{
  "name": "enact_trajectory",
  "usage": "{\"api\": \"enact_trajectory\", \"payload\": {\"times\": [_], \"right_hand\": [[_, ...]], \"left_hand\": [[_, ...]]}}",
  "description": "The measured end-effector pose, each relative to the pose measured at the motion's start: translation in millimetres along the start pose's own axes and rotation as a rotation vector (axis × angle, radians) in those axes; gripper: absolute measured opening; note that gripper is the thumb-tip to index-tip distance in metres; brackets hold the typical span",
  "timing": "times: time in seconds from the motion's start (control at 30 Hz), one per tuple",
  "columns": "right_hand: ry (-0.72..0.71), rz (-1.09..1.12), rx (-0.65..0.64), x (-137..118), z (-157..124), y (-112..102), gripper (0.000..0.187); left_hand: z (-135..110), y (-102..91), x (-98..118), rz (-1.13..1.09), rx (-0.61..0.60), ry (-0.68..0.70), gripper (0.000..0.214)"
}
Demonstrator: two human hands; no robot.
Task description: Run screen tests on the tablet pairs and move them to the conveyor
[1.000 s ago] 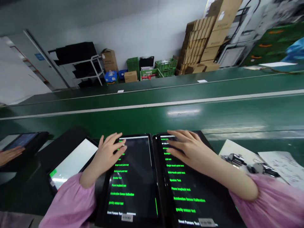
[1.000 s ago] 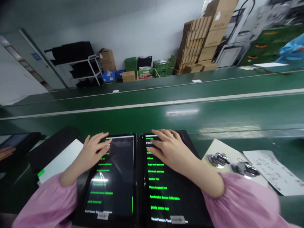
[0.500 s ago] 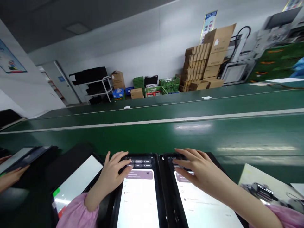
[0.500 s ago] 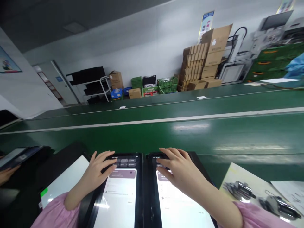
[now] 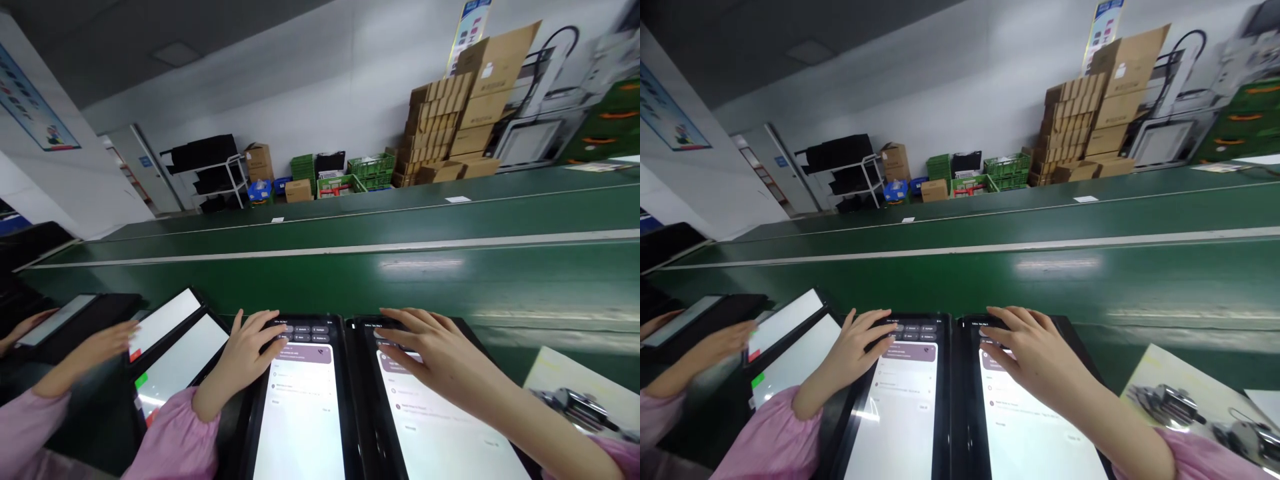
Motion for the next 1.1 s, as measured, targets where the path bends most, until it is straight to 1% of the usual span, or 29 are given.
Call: {"api": "enact_trajectory", "payload": {"times": [0.07, 0.13, 0.2, 0.27, 0.3, 0.37, 0.43, 0.47, 0.53, 0.57, 0.63, 0.7, 0.77, 0.83, 0.97, 1.1], "right_hand": [[0.011, 0.009, 0.127, 6, -16, -16, 0.042], [0.094, 0.06, 0.263, 19, -41, -36, 0.038], [0.248, 0.149, 0.338, 37, -69, -49, 0.034], [0.438, 0.277, 0.331, 56, -90, -48, 0.036], [0.536, 0.362, 0.302, 63, -96, -43, 0.042], [0.709, 0.557, 0.242, 74, -99, -25, 0.059], [0.833, 0.75, 0.221, 77, -93, -7, 0.073], [0.87, 0.83, 0.216, 76, -89, 1, 0.077], [0.894, 0.932, 0.224, 73, -82, 11, 0.077], [0.886, 0.957, 0.235, 71, -80, 14, 0.075], [0.866, 0.974, 0.278, 68, -80, 14, 0.07], [0.876, 1.014, 0.319, 67, -82, 14, 0.065], [0.909, 1.076, 0.334, 67, -85, 16, 0.065], [0.923, 1.113, 0.337, 67, -87, 21, 0.069], [0.877, 1.113, 0.341, 70, -90, 29, 0.075], [0.862, 1.126, 0.294, 70, -91, 28, 0.08]], "left_hand": [[-13, -4.5, 0, 0.008, 0.029, -0.014, 0.035], [-33, -11.1, 1, -0.006, 0.105, -0.026, 0.035], [-50, -16.7, 2, -0.032, 0.166, -0.019, 0.036], [-53, -19.1, 8, -0.051, 0.178, 0.015, 0.038], [-48, -18.7, 12, -0.058, 0.162, 0.034, 0.039], [-27, -14.7, 24, -0.074, 0.099, 0.067, 0.043], [0, -7.1, 39, -0.087, 0.018, 0.099, 0.05], [11, -2.7, 47, -0.089, -0.016, 0.115, 0.054], [25, 5.4, 61, -0.091, -0.037, 0.154, 0.062], [27, 8.7, 67, -0.096, -0.036, 0.18, 0.065], [24, 12.5, 73, -0.112, -0.007, 0.239, 0.069], [16, 12.6, 73, -0.122, 0.051, 0.271, 0.068], [10, 12.1, 68, -0.116, 0.099, 0.273, 0.064], [7, 13.3, 65, -0.101, 0.099, 0.278, 0.062], [7, 17.0, 64, -0.065, 0.086, 0.307, 0.063], [7, 18.0, 65, -0.041, 0.085, 0.315, 0.063]]}}
Point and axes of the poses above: each hand's wrist, its own z-axis towards the middle knuckle, its own y-axis out of the palm, x = y × z, the point moved 4 cm from there along z, towards the middle knuckle, and after that the axes turned 1 degree about -y, right-handed, at the moved point
